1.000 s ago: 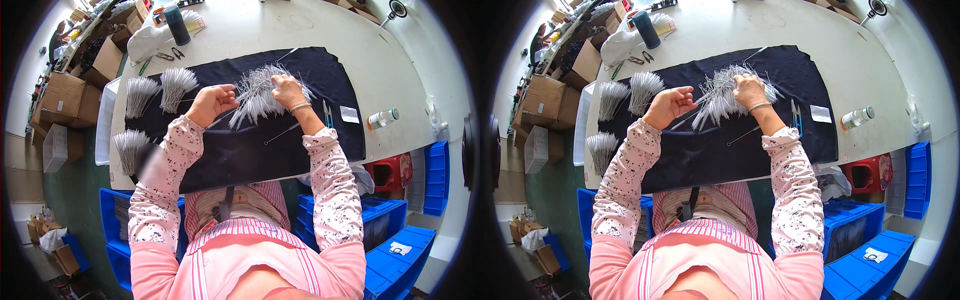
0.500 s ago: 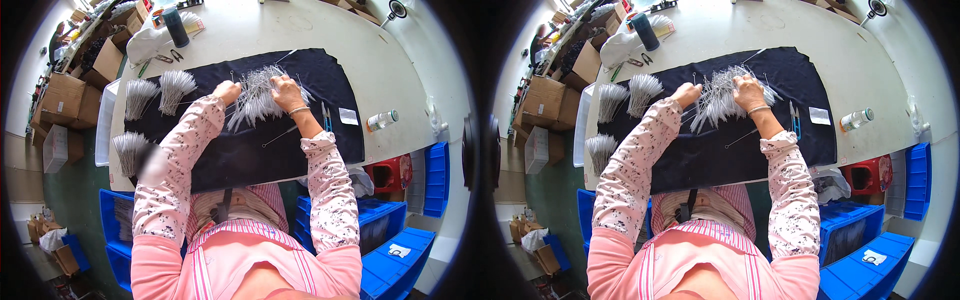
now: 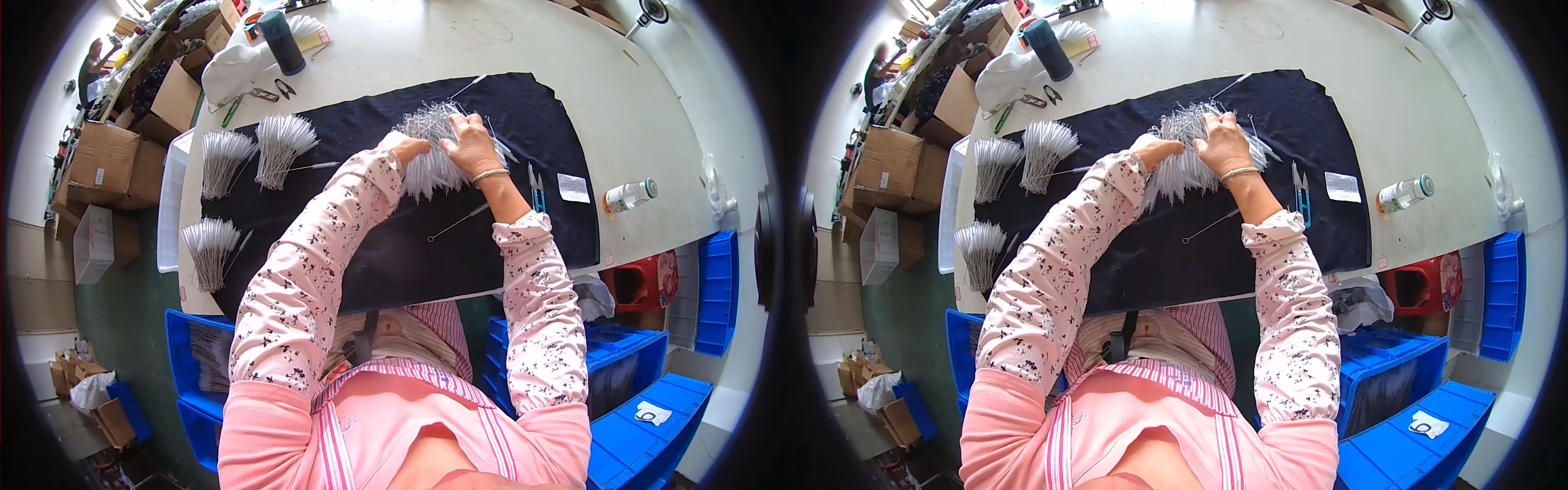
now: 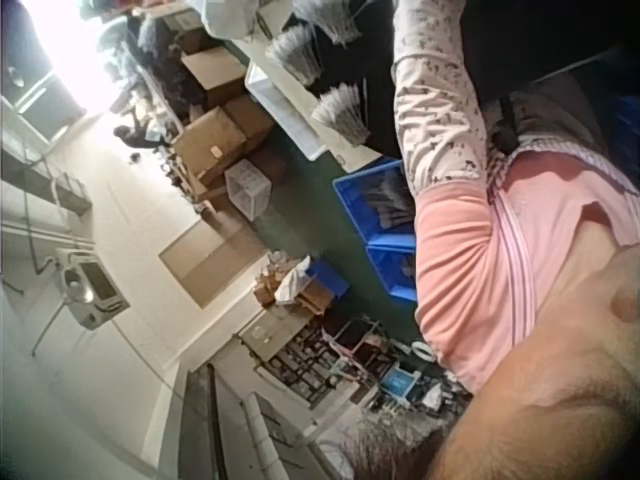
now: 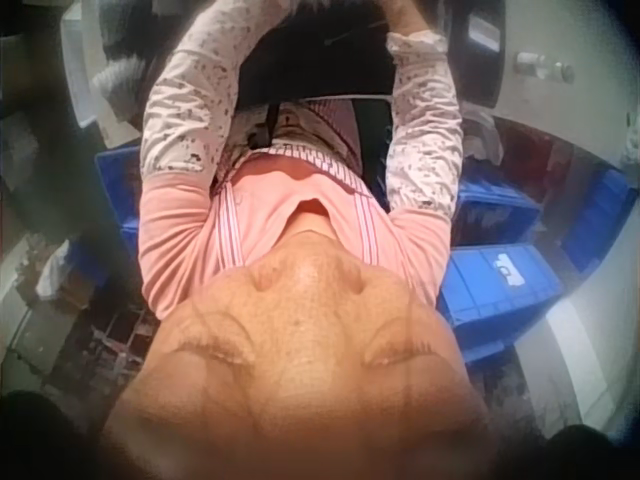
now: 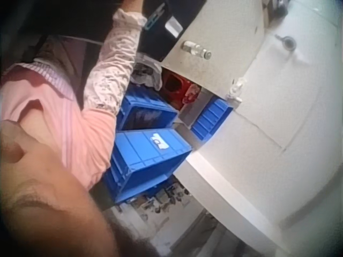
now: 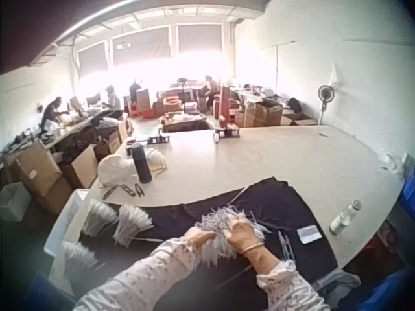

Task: The person gathers loose white sticks from a table, aligns them into bundles, and secures them with metal wire ties. They then place the finished bundles into a white plastic tray. The process is repeated continuously throughout the clip.

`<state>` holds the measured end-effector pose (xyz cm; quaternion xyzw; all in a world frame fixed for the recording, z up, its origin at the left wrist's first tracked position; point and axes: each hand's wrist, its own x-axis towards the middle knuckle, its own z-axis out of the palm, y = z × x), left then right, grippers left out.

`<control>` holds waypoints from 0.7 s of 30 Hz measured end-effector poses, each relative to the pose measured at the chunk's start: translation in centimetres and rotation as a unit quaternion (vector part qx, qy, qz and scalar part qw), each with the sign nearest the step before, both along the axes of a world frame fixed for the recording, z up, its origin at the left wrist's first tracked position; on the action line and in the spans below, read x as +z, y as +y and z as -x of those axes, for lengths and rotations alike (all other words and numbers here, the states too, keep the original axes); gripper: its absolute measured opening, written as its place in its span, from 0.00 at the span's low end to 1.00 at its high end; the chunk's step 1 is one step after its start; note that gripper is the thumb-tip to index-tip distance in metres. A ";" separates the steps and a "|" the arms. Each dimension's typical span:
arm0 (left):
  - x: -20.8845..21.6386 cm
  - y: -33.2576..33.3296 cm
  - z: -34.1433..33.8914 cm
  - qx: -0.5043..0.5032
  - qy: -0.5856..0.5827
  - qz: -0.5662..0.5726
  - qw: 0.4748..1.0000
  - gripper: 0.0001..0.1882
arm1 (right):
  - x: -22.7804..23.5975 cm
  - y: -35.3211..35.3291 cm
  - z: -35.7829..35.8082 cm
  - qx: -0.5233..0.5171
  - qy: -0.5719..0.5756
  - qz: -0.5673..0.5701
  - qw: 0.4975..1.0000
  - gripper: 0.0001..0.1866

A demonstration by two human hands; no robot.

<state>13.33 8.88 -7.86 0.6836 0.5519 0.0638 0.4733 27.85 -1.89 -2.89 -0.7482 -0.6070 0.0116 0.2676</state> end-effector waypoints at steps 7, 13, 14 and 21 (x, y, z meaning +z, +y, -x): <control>8.9 -6.6 -1.6 0.241 -0.005 0.020 0.970 0.47 | 0.2 0.3 -2.5 -0.032 0.014 0.080 0.996 0.26; 8.9 -6.8 -1.4 0.359 -0.053 0.159 0.918 0.46 | 3.5 0.2 -1.8 -0.111 -0.090 0.182 0.973 0.23; 6.5 -5.4 -1.2 0.320 -0.075 0.204 0.922 0.39 | 3.8 0.2 -1.9 -0.108 -0.093 0.214 0.966 0.26; 4.8 -2.8 -1.8 0.119 -0.060 0.226 0.965 0.33 | 2.1 -0.2 -3.0 -0.002 -0.039 0.236 0.971 0.34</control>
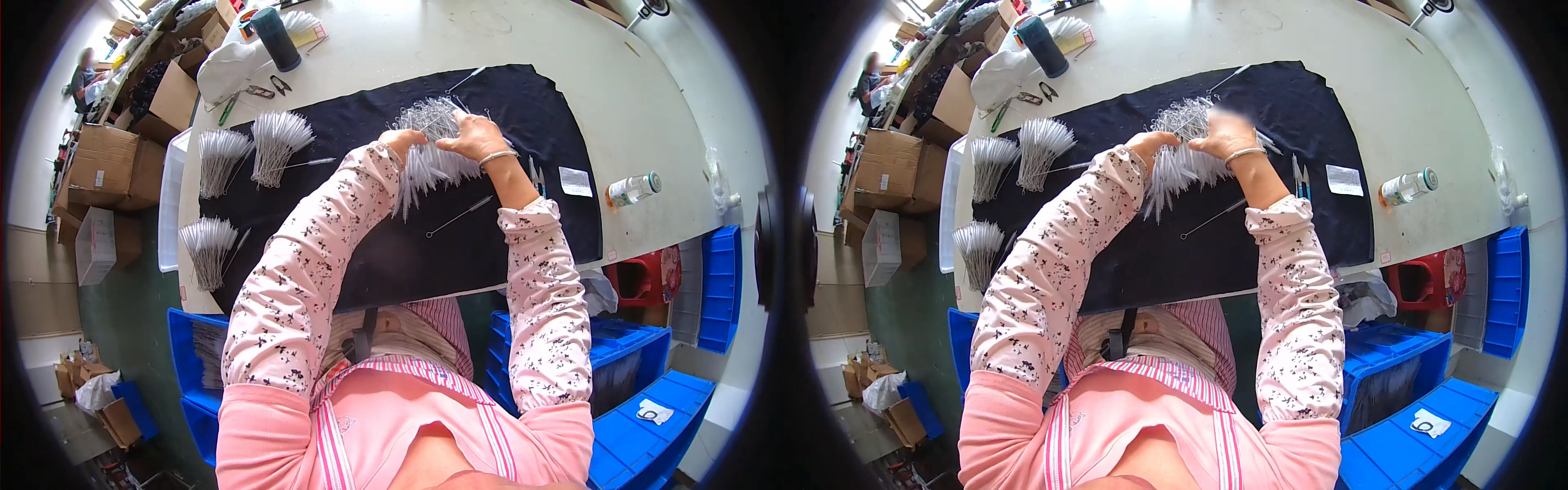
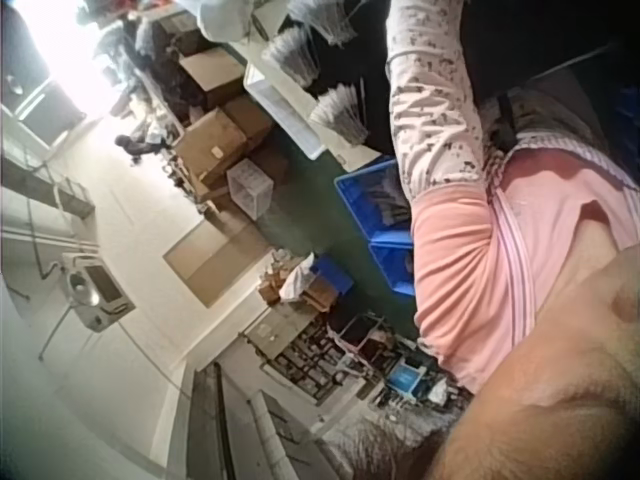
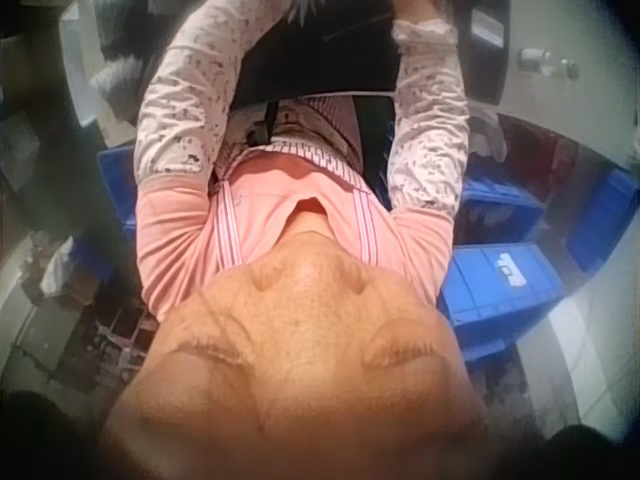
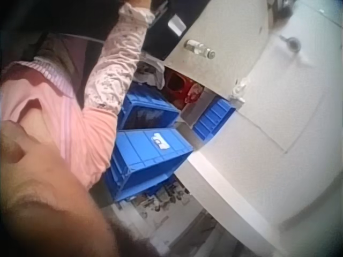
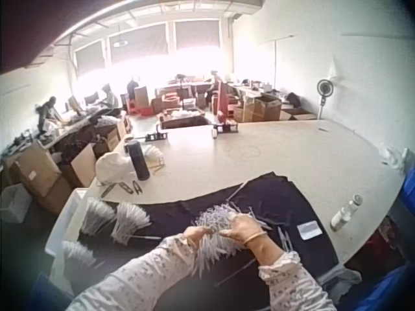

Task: The person gathers loose white sticks from a table, aligns them into bundles, and secures them with metal wire ties. They then place the finished bundles into a white plastic tray. The process is repeated continuously throughout the clip.

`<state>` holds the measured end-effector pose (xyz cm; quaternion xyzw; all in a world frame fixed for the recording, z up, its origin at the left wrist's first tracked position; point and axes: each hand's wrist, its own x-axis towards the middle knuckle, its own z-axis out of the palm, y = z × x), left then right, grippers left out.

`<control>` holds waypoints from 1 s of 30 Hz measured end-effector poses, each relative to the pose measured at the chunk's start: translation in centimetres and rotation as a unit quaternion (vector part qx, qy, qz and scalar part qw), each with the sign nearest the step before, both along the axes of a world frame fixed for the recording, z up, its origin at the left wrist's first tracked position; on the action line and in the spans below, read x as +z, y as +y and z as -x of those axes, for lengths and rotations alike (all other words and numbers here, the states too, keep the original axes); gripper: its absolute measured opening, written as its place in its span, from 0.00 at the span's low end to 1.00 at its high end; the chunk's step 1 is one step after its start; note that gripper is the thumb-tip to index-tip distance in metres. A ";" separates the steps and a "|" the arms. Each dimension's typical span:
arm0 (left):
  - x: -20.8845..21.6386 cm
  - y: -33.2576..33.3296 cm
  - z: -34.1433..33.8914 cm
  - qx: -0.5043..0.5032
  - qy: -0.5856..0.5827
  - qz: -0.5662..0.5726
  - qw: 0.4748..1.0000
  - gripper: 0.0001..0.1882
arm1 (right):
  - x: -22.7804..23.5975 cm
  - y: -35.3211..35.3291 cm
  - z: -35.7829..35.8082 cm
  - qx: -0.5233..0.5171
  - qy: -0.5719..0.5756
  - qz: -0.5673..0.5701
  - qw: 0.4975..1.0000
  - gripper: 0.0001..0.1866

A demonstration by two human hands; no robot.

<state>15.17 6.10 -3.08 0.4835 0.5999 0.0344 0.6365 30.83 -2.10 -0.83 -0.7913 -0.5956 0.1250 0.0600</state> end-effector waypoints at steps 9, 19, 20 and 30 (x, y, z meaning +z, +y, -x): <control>0.4 -0.1 -0.9 0.104 -0.188 0.187 0.959 0.13 | 0.7 -0.1 -2.0 -0.046 0.092 -0.086 0.991 0.35; -0.6 0.1 -1.2 0.156 -0.243 0.184 0.940 0.09 | 2.3 0.0 0.3 -0.057 0.036 0.026 0.997 0.35; -0.1 0.1 -1.1 0.149 -0.252 0.221 0.930 0.08 | 2.3 -0.2 0.0 -0.060 0.040 0.024 0.997 0.35; 3.1 1.3 1.9 0.058 -0.245 0.196 0.948 0.03 | 1.7 0.9 0.3 -0.086 0.047 0.064 0.993 0.33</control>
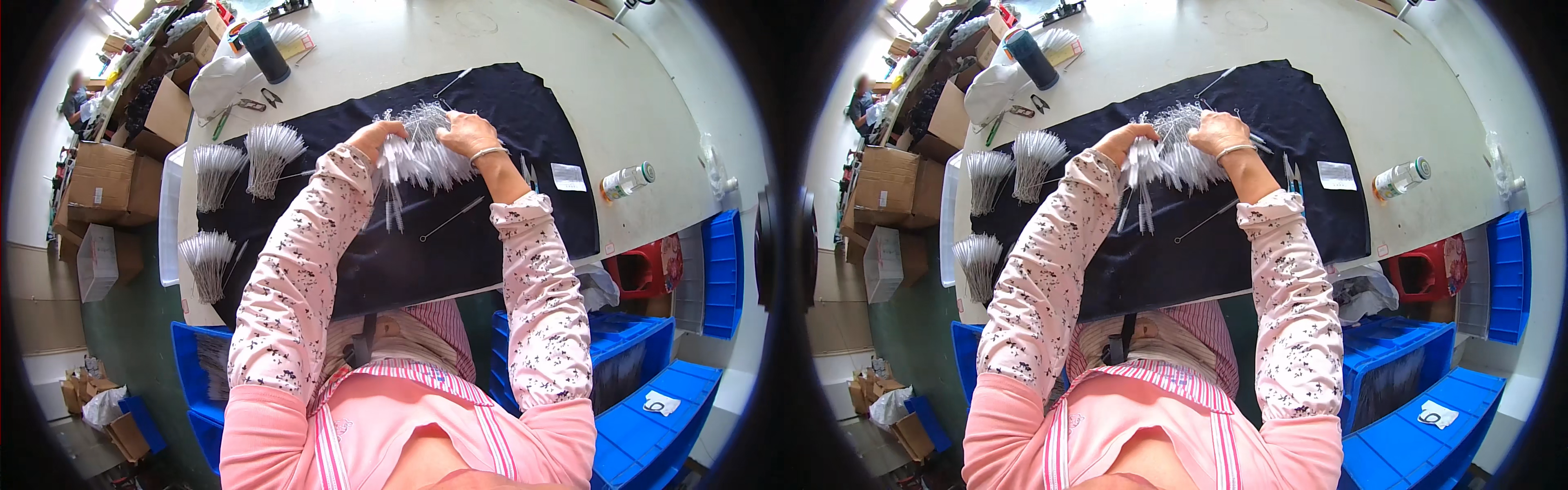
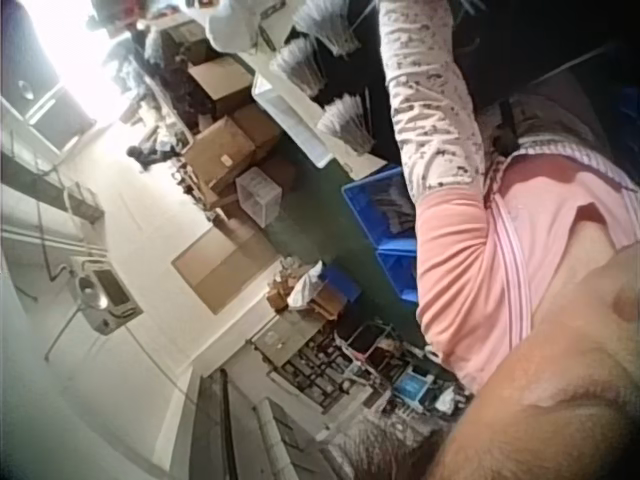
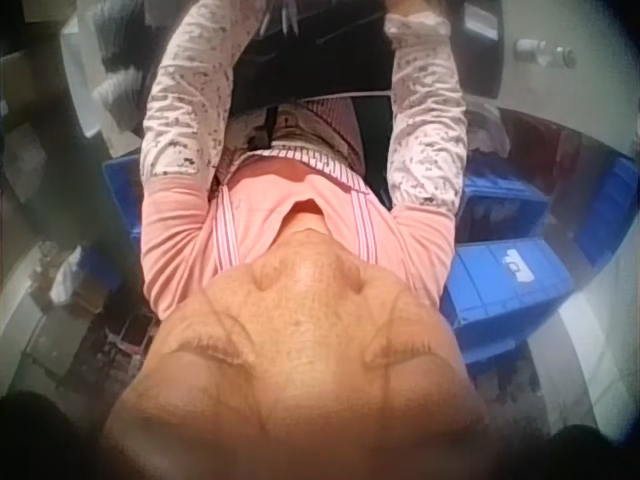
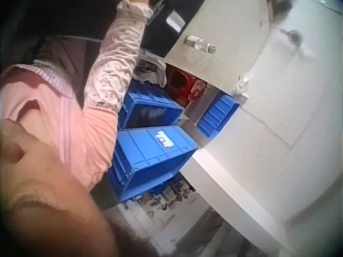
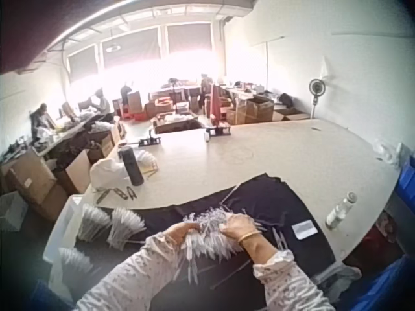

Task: The person gathers loose white sticks from a table, aligns them into bundles, and secures them with metal wire ties. They then place the finished bundles into a white plastic tray. The process is repeated continuously throughout the clip.

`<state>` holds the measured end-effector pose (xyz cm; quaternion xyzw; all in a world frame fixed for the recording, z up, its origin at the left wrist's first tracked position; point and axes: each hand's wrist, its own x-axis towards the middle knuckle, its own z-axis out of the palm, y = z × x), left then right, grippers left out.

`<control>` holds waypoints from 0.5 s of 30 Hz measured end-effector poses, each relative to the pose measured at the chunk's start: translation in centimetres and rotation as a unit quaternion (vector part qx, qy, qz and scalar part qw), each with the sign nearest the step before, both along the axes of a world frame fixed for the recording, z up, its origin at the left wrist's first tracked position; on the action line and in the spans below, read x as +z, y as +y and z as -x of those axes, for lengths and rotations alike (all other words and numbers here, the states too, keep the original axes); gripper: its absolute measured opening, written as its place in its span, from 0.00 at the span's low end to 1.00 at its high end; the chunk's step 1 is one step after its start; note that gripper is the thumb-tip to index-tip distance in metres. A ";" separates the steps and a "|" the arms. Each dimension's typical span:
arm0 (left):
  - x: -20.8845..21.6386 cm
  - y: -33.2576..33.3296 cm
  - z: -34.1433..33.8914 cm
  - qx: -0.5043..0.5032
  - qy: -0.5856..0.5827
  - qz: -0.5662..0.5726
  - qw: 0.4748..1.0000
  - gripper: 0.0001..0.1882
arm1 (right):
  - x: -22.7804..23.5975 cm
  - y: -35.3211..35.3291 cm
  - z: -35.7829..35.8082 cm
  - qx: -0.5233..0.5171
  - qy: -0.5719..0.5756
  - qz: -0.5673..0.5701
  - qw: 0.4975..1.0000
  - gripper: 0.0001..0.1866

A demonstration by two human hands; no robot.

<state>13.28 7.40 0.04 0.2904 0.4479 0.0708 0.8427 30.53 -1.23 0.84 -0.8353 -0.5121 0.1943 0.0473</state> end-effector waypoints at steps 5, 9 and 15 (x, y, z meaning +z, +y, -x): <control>-2.0 0.7 0.7 -0.005 0.020 -0.007 1.000 0.04 | 1.6 -0.7 2.4 0.039 -0.051 0.028 0.998 0.36; -2.6 -1.5 -1.0 0.034 0.000 0.027 0.999 0.09 | -0.1 -0.1 4.2 0.015 -0.085 0.017 0.996 0.41; -5.3 0.7 -1.9 0.023 0.170 -0.159 0.972 0.06 | -0.4 -0.6 3.4 0.044 -0.117 -0.027 0.992 0.41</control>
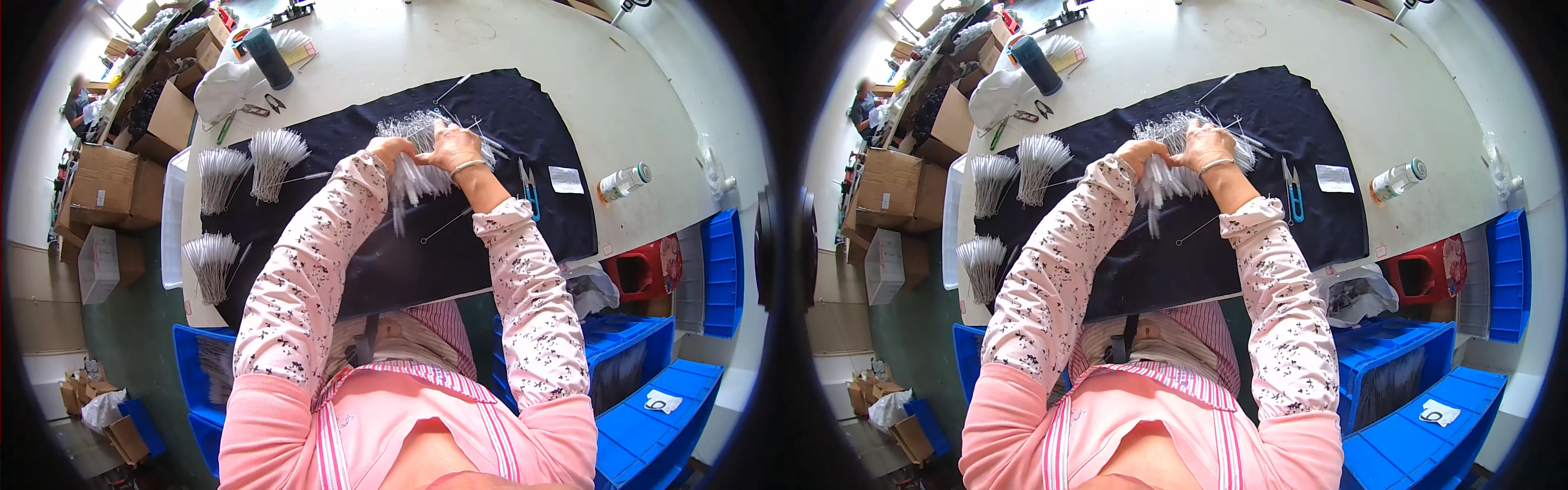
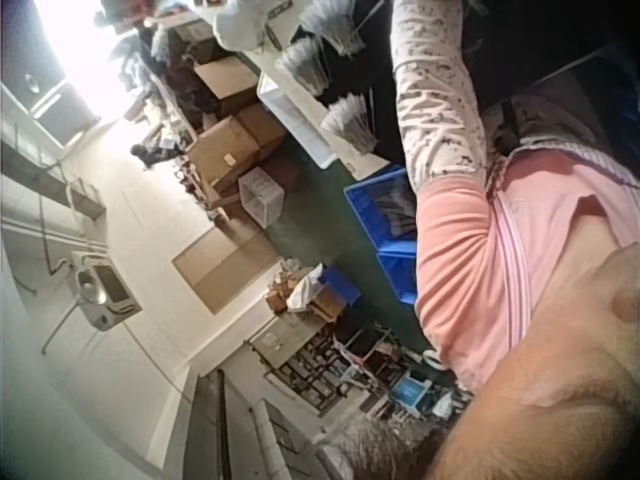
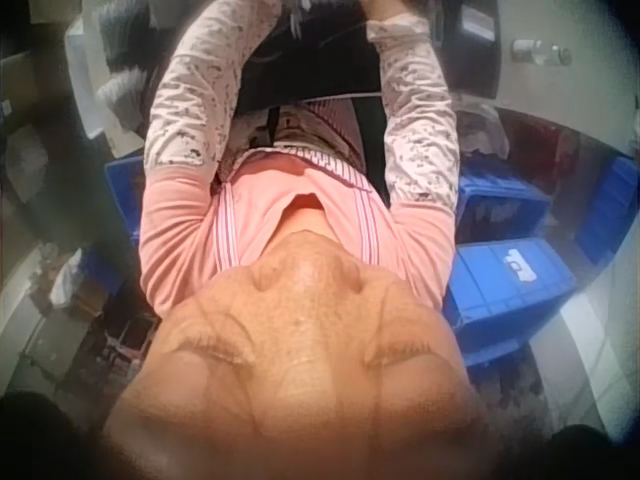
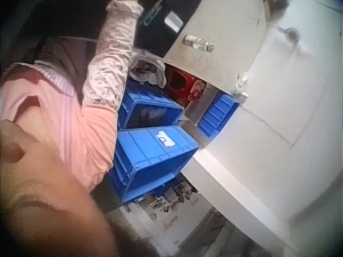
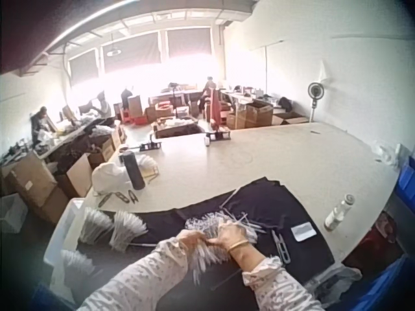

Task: The person gathers loose white sticks from a table, aligns them into bundles, and secures them with metal wire ties. They then place the finished bundles into a white plastic tray. The process is repeated continuously throughout the clip.

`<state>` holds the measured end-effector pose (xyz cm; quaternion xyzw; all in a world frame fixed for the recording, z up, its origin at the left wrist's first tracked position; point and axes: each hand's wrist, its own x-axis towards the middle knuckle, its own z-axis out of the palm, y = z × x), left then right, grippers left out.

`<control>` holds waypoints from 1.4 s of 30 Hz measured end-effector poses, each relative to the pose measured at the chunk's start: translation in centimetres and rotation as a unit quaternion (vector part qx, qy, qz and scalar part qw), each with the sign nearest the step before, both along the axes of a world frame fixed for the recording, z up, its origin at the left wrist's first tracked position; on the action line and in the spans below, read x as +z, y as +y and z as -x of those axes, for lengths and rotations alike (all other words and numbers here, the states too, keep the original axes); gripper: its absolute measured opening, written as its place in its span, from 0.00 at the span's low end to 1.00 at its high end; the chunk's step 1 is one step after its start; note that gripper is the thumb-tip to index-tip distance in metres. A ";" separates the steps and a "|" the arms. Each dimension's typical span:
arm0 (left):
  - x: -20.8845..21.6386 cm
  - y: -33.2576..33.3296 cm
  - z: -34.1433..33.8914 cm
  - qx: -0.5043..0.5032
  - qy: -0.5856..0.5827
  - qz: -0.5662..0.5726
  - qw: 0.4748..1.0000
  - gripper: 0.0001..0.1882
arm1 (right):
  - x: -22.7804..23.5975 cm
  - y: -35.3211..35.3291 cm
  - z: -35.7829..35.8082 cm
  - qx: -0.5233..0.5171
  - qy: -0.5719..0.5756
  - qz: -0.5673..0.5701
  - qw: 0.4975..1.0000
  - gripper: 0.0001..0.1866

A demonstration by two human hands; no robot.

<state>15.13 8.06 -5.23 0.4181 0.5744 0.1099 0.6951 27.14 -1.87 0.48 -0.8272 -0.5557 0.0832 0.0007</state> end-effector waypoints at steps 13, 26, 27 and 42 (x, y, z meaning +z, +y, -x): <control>10.3 1.9 12.5 0.052 -0.259 0.036 0.964 0.13 | -0.6 -0.5 -0.1 0.004 -0.008 -0.011 1.000 0.40; 8.4 -4.5 19.3 0.120 -0.546 -0.013 0.829 0.16 | 0.4 -4.7 13.7 0.270 0.512 -0.160 0.800 0.35; 8.3 -5.0 19.3 0.125 -0.556 -0.008 0.822 0.16 | 0.6 -4.9 14.6 0.252 0.538 -0.095 0.799 0.27; 4.3 -5.3 24.2 0.215 -0.557 -0.023 0.802 0.11 | -2.8 -12.8 10.2 -0.012 0.767 0.018 0.641 0.15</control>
